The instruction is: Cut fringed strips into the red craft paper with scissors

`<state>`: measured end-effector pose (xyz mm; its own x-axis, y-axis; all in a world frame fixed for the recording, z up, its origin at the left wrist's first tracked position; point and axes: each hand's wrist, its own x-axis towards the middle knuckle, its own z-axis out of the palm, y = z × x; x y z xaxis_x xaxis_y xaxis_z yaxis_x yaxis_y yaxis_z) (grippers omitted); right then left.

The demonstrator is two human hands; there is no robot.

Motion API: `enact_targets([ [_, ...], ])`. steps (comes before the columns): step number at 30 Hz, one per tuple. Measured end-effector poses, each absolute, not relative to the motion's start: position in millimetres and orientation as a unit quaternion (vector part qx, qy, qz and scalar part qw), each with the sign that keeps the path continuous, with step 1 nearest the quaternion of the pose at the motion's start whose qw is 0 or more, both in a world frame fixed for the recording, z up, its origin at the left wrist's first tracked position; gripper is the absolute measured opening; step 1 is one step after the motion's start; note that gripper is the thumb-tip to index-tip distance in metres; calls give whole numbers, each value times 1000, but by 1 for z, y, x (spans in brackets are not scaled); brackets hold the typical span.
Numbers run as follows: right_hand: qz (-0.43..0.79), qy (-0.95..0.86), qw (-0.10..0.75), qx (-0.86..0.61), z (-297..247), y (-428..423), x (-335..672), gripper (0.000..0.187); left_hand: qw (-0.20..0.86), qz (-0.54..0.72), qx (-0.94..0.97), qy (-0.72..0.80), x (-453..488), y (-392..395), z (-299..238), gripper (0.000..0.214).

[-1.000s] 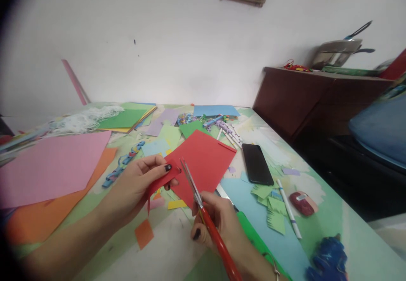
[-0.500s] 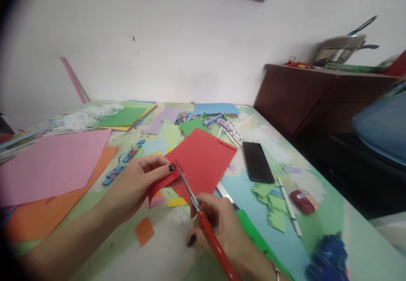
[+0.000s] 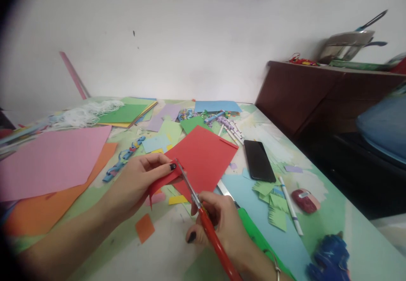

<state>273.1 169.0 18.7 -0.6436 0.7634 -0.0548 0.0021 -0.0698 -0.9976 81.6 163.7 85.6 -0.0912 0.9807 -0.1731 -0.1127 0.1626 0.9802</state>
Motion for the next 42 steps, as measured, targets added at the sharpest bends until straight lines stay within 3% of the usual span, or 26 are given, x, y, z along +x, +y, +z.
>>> enact_targets([
  [11,657,-620,294,-313,23,168,272,56,541,512,388,542,81,164,85,11],
  [27,640,-626,300,-330,25,166,269,46,546,517,393,529,80,164,83,10],
  [36,645,-620,308,-324,27,167,269,57,548,517,387,532,79,164,82,11],
  [42,646,-617,313,-323,27,166,268,50,550,515,385,533,80,165,83,12],
])
